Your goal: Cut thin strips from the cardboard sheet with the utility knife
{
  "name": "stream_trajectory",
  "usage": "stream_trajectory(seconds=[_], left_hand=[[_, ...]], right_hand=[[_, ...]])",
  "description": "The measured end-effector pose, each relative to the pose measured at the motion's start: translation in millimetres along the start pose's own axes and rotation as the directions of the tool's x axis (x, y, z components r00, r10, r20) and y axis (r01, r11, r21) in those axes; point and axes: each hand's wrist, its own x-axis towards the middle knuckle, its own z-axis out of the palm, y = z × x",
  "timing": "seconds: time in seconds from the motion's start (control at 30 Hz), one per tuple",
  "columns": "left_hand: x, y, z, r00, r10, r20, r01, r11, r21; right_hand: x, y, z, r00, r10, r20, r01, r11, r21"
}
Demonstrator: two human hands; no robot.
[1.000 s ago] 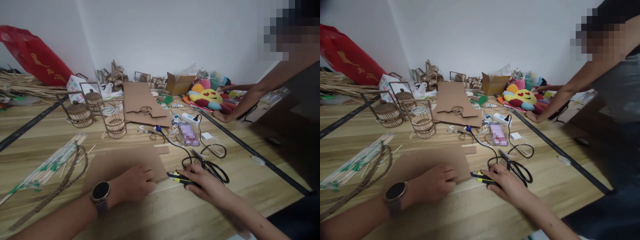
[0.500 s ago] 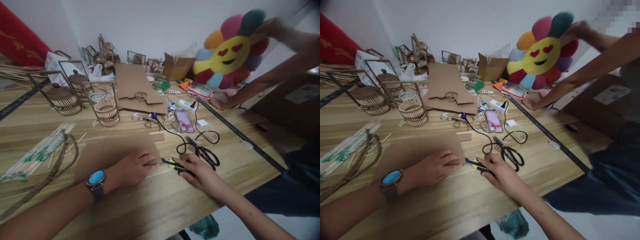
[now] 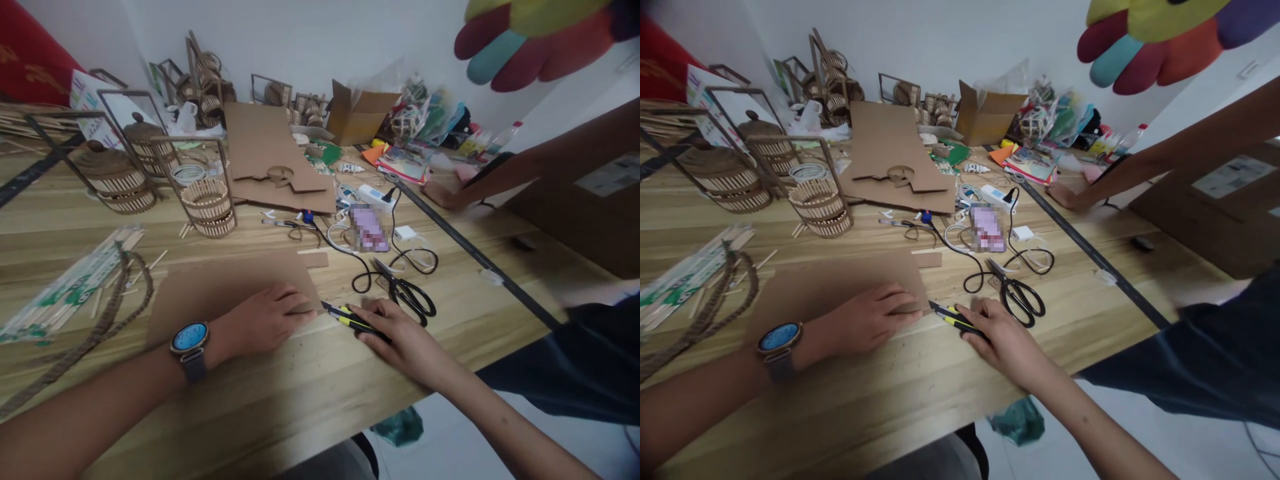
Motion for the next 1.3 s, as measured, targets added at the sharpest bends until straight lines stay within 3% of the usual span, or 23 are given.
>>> stream_trajectory(seconds=[0.87,1.1,1.3], left_hand=[[-2.2,-1.2,4.4,1.000,0.001,-0.015,-0.001,1.000,-0.009],[2.1,-1.5,3.4,0.985,-0.173,0.014,0.174,0.983,-0.065],[-14.1,-11.5,3.2,0.997,0.002,0.083,0.007,0.994,-0.108]], right_hand=[[-2.3,-12.1,10.2,0.999,0.023,-0.023,-0.025,0.995,-0.099],[20.3,-2.9,4.7,0.999,-0.012,-0.032,0.008,0.994,-0.110],[25.9,2.2,1.4,0.999,-0.031,-0.010,0.029,0.993,-0.112]])
